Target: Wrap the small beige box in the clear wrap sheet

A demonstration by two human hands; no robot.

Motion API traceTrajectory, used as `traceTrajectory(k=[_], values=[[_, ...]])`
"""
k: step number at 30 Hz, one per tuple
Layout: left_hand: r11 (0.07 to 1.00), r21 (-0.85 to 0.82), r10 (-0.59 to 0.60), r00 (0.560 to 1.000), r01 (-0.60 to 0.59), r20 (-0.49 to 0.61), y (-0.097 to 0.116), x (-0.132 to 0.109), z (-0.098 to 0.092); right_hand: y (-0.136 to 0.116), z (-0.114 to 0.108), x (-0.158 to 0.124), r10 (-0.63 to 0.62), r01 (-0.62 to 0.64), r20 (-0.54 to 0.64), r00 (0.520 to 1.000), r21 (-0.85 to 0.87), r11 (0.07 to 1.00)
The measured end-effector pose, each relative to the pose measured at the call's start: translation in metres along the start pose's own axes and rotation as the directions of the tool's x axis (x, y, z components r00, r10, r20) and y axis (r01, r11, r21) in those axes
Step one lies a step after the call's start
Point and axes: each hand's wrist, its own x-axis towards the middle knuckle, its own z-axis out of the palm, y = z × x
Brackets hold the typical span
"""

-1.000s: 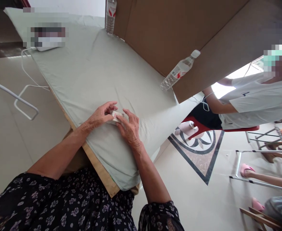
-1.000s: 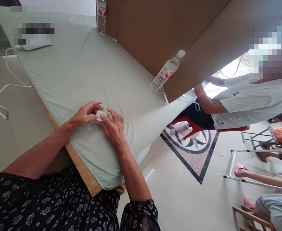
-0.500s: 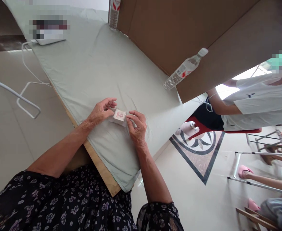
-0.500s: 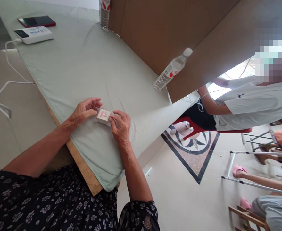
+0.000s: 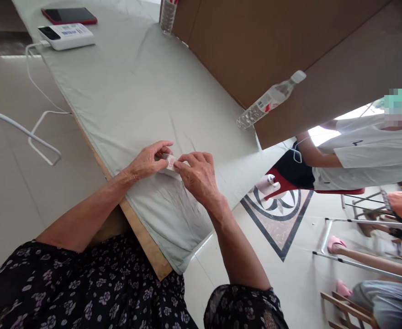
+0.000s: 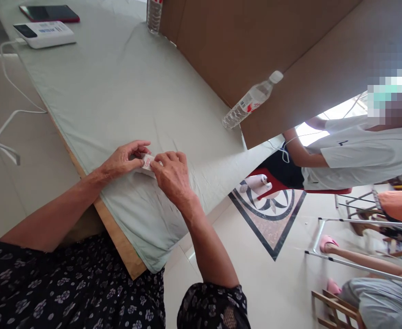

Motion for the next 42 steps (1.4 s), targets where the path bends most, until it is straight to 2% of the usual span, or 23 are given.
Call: traceTrajectory(k=[6, 14, 25, 33, 37, 40, 42], values=[[1.000, 0.004, 0.009, 1.000, -0.009, -0.001, 0.000, 0.002, 0.001, -0.005, 0.003, 0.008, -0.063, 0.068, 0.041, 0.997, -0.114, 0.991], [1.000, 0.008, 0.020, 1.000, -0.020, 0.000, -0.002, 0.003, 0.001, 0.004, 0.016, 0.012, 0.062, -0.062, -0.028, 0.998, 0.001, 0.998], [0.996, 0.083, 0.036, 0.998, -0.041, 0.058, 0.004, -0.002, 0.003, 0.024, 0.010, 0.035, 0.122, -0.124, -0.058, 0.991, -0.025, 0.992], [0.996, 0.064, 0.061, 0.996, -0.066, 0.070, 0.001, -0.005, 0.006, 0.040, 0.005, 0.055, 0.178, -0.179, -0.045, 0.983, -0.008, 0.984], [0.996, 0.003, 0.094, 0.994, -0.094, 0.061, -0.002, -0.004, 0.007, 0.054, 0.001, 0.080, 0.287, -0.286, -0.018, 0.958, 0.045, 0.957], [0.983, -0.147, 0.116, 0.992, -0.107, 0.054, -0.005, -0.002, 0.005, 0.069, 0.005, 0.099, 0.345, -0.340, -0.006, 0.939, 0.147, 0.929], [0.971, -0.229, 0.081, 0.995, -0.065, 0.063, -0.006, -0.001, 0.003, 0.079, 0.011, 0.108, 0.391, -0.381, 0.004, 0.920, 0.229, 0.896]])
